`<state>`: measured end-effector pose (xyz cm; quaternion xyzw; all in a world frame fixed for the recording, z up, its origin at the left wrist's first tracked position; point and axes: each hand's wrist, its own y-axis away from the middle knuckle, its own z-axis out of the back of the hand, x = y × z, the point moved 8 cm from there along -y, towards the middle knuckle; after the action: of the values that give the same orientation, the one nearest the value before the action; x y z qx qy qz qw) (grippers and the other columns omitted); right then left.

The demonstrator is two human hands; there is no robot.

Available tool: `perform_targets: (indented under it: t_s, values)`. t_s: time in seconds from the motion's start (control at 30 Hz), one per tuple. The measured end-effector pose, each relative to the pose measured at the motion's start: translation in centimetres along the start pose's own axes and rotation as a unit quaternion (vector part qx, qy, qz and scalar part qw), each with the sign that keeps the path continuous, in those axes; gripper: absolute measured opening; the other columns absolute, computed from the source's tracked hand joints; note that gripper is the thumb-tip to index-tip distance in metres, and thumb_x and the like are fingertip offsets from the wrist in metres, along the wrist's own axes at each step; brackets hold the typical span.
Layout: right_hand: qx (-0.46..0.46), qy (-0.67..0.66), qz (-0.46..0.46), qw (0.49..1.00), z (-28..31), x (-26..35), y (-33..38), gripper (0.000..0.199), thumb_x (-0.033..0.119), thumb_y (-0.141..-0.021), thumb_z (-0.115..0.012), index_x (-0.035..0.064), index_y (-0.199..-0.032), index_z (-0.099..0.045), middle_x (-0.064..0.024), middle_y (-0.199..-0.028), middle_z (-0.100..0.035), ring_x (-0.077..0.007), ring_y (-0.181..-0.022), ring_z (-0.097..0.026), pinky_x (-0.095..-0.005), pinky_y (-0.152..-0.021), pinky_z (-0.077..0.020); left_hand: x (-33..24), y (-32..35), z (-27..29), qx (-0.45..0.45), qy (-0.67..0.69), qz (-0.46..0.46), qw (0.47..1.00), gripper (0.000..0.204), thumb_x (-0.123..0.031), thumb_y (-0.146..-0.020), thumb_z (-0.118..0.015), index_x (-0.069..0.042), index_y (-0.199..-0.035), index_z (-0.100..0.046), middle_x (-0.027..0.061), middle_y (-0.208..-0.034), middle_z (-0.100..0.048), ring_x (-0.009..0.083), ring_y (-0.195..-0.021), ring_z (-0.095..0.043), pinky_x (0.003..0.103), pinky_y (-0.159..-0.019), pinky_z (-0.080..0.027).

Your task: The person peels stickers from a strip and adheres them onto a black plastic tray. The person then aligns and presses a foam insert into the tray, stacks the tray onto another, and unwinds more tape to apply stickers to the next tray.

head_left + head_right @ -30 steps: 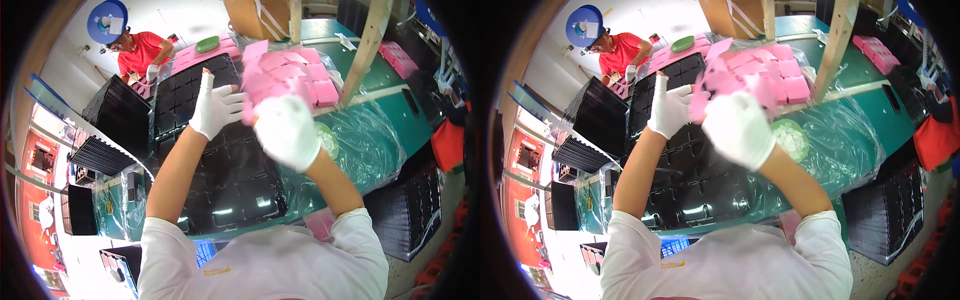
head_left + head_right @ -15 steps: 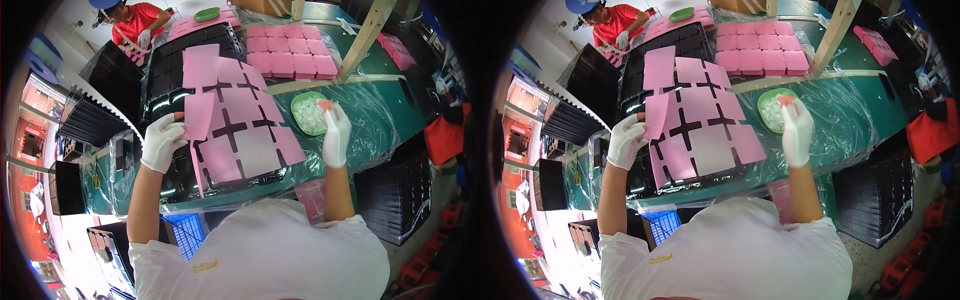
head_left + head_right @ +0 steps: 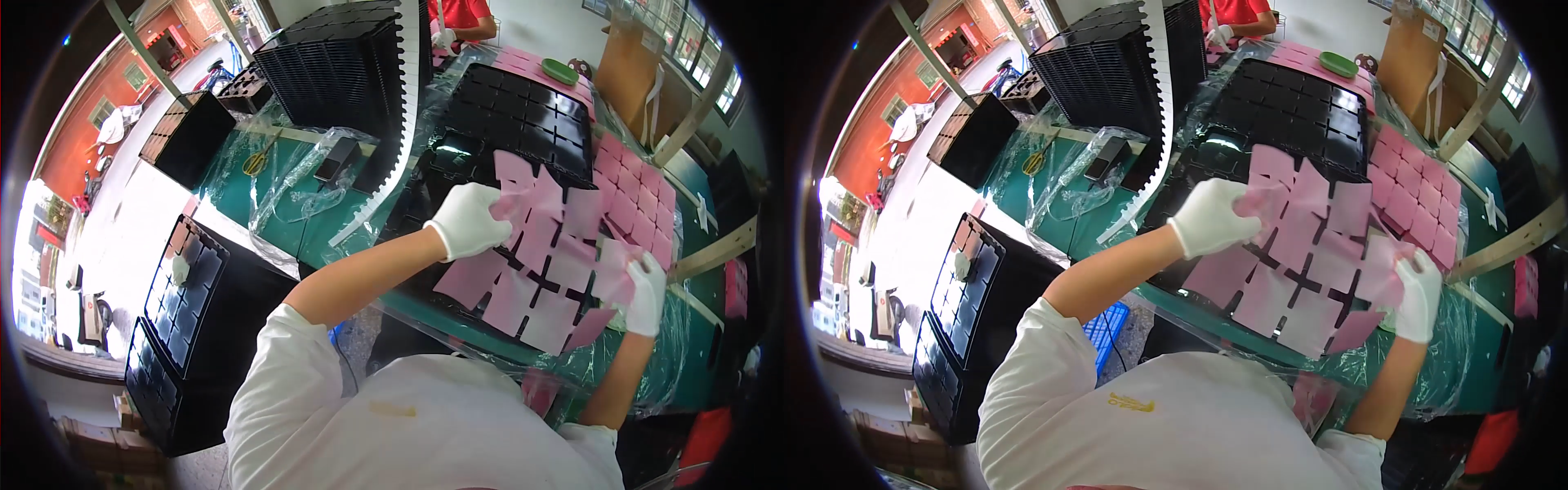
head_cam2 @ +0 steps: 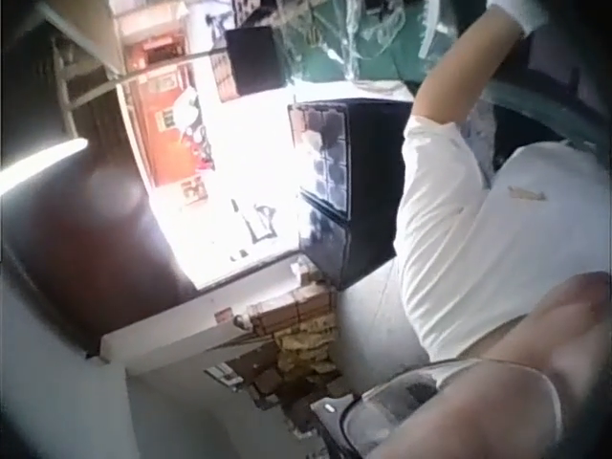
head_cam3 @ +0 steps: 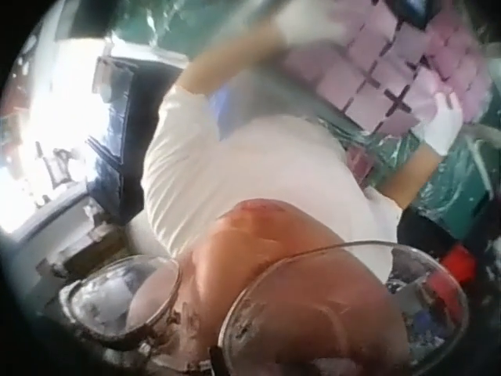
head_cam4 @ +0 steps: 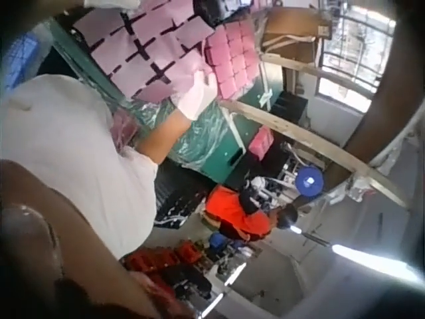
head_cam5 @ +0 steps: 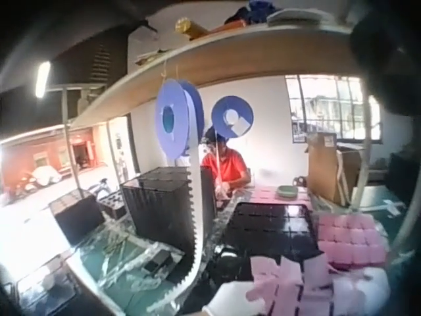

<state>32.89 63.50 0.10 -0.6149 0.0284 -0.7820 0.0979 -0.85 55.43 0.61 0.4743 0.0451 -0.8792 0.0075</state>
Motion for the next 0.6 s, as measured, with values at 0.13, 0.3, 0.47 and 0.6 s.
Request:
perform_targets:
  t_s: [0.13, 0.3, 0.47, 0.6]
  values:
    - [-0.024, -0.016, 0.062, 0.998, 0.1, 5.1, 4.0, 0.014, 0.006, -0.089, -0.065, -0.0003, -0.101, -0.065, 0.0015, -0.086, -0.054, -0.0070, -0.077, -0.047, -0.0226, -0.070, -0.0385, -2.7, 4.6, 5.7, -0.005, 0.307, 0.022, 0.951, 0.024, -0.009, -0.091, -0.064, 0.002, -0.111, -0.068, 0.0065, -0.086, -0.072, 0.0126, -0.070, -0.070, 0.022, -0.062, -0.055]
    - [-0.029, 0.080, 0.042, 0.995, -3.6, 1.5, 2.0, 0.020, 0.007, -0.087, -0.071, -0.0032, -0.104, -0.069, -0.0041, -0.090, -0.061, -0.0137, -0.079, -0.057, -0.0273, -0.072, -0.0447, 4.2, 4.7, 8.7, -0.118, 0.081, 0.092, 0.985, 0.016, -0.012, -0.091, -0.068, 0.001, -0.097, -0.074, 0.0023, -0.083, -0.071, 0.0064, -0.077, -0.065, 0.022, -0.070, -0.052]
    - [0.052, 0.257, 0.042, 0.964, -9.7, 0.8, 0.0, 0.020, 0.014, -0.086, -0.073, -0.0045, -0.090, -0.069, -0.0184, -0.115, -0.065, -0.0274, -0.094, -0.064, -0.0322, -0.084, -0.0480, 9.7, 2.5, 9.8, -0.144, -0.086, 0.020, 0.986, 0.027, -0.027, -0.078, -0.077, -0.004, -0.093, -0.077, 0.0157, -0.129, -0.063, 0.0262, -0.101, -0.068, 0.033, -0.090, -0.052]
    - [0.020, 0.327, 0.123, 0.937, -9.6, -1.4, -0.2, 0.024, 0.016, -0.084, -0.074, -0.0063, -0.083, -0.066, -0.0226, -0.135, -0.056, -0.0370, -0.116, -0.058, -0.0400, -0.098, -0.0442, 13.0, 1.9, 9.0, -0.143, -0.187, -0.010, 0.972, 0.026, -0.029, -0.077, -0.078, -0.006, -0.089, -0.078, 0.0212, -0.149, -0.046, 0.0326, -0.119, -0.062, 0.039, -0.100, -0.048]
